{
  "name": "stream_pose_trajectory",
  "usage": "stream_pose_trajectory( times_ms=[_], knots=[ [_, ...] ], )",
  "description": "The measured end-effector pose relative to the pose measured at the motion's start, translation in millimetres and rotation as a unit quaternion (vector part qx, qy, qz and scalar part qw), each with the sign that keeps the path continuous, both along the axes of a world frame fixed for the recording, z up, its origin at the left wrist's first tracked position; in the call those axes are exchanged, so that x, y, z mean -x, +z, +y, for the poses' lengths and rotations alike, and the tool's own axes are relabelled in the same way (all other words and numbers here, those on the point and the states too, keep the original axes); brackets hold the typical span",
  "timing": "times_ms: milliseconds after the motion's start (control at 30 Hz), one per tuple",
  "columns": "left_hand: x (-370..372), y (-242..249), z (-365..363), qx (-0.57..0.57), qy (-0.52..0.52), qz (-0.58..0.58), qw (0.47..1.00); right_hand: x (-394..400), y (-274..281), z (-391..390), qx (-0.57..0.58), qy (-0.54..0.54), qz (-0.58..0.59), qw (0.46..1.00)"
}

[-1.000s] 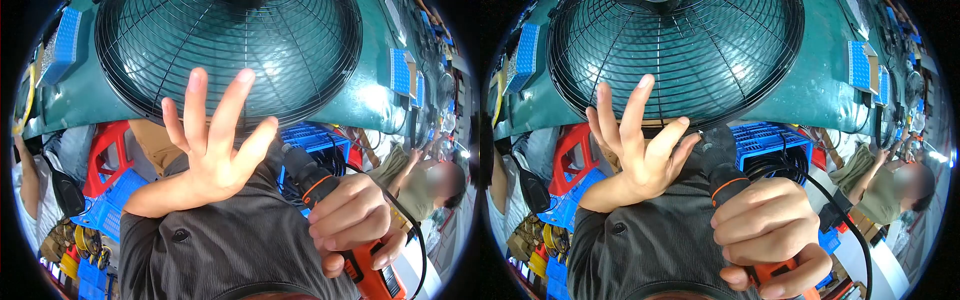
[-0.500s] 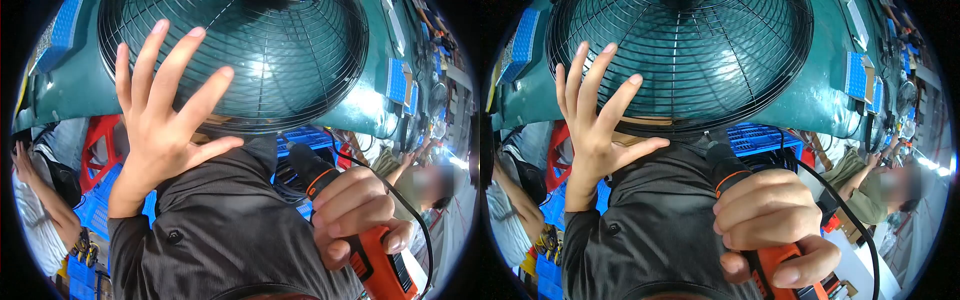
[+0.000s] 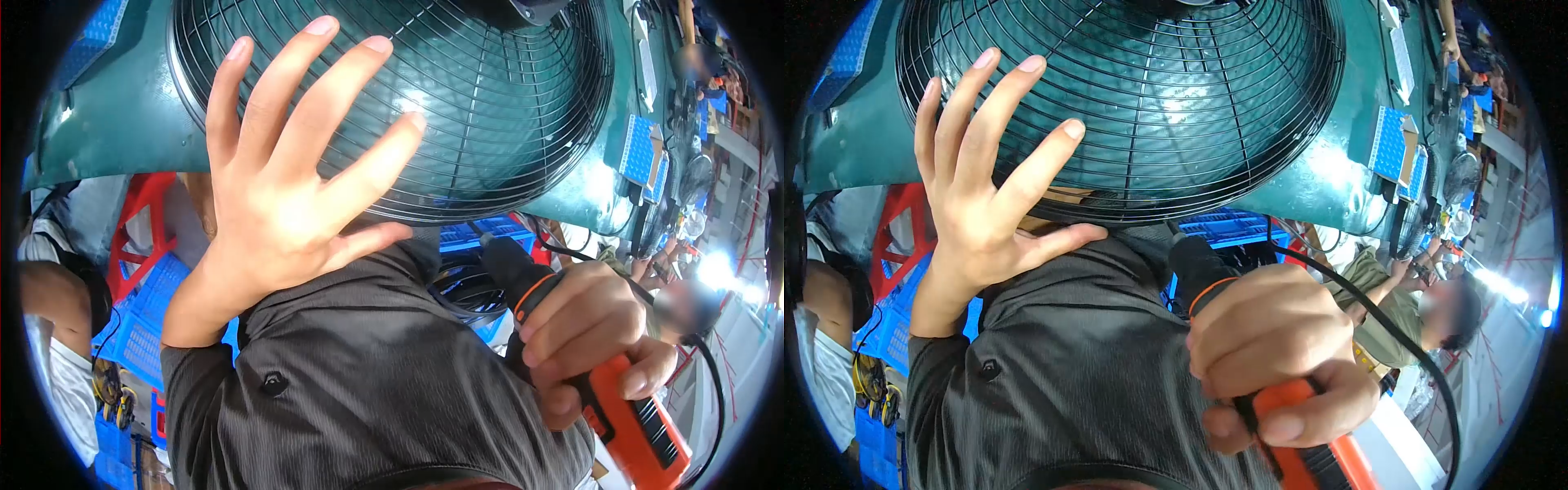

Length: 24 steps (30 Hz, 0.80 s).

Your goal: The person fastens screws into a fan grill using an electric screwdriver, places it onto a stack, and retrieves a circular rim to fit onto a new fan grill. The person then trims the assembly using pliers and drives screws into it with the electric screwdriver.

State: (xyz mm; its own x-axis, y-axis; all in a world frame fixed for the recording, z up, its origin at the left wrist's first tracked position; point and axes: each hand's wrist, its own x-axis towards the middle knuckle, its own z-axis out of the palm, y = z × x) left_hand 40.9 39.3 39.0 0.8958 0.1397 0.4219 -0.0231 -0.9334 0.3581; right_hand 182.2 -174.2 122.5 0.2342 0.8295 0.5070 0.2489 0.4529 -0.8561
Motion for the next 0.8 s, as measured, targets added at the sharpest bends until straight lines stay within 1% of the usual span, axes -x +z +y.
stream_pose_trajectory(
  times_ms=[200,267,333,400,500,567,600,633,667,733,767,800],
  knots=[
    [-2.3,2.1,-3.5,-0.018,0.015,0.004,1.0,-9.0,-1.7,11.7,-0.01,0.007,0.034,0.999],
    [-1.0,0.5,-2.5,-0.013,0.013,0.005,1.0,-15.0,1.0,10.2,0.009,0.047,0.039,0.998],
    [-0.1,-2.6,-1.5,0.002,0.01,0.001,1.0,-30.0,3.1,16.9,0.023,0.171,0.056,0.983],
    [0.1,-2.9,-2.2,0.013,0.006,0.0,1.0,-39.5,-0.6,23.8,0.023,0.24,0.077,0.968],
    [0.4,-2.8,-0.4,0.015,0.006,-0.005,1.0,-45.1,-3.7,34.7,0.028,0.251,0.107,0.962],
    [-0.5,-3.3,0.7,0.019,0.005,-0.015,1.0,-51.8,-5.5,30.1,-0.002,0.233,0.14,0.962],
    [-0.9,-4.4,0.0,0.022,0.003,-0.023,0.999,-51.2,-8.6,19.9,-0.03,0.198,0.168,0.965],
    [1.8,-8.6,1.3,0.003,-0.005,-0.021,1.0,-50.7,-11.6,9.8,-0.058,0.161,0.193,0.966],
    [3.6,-10.0,4.9,0.018,0.013,-0.042,0.999,-65.2,-5.6,-0.9,-0.031,0.192,0.183,0.964],
    [8.8,-12.0,15.1,0.047,0.042,-0.079,0.995,-58.4,-5.5,-26.9,-0.077,0.048,0.241,0.966],
    [6.6,-17.9,26.9,0.09,0.077,-0.135,0.984,-50.7,-5.0,-39.4,-0.07,-0.066,0.261,0.96],
    [9.4,-27.6,44.5,0.109,0.093,-0.171,0.975,-44.0,-5.4,-50.4,-0.066,-0.18,0.279,0.941]
  ],
)
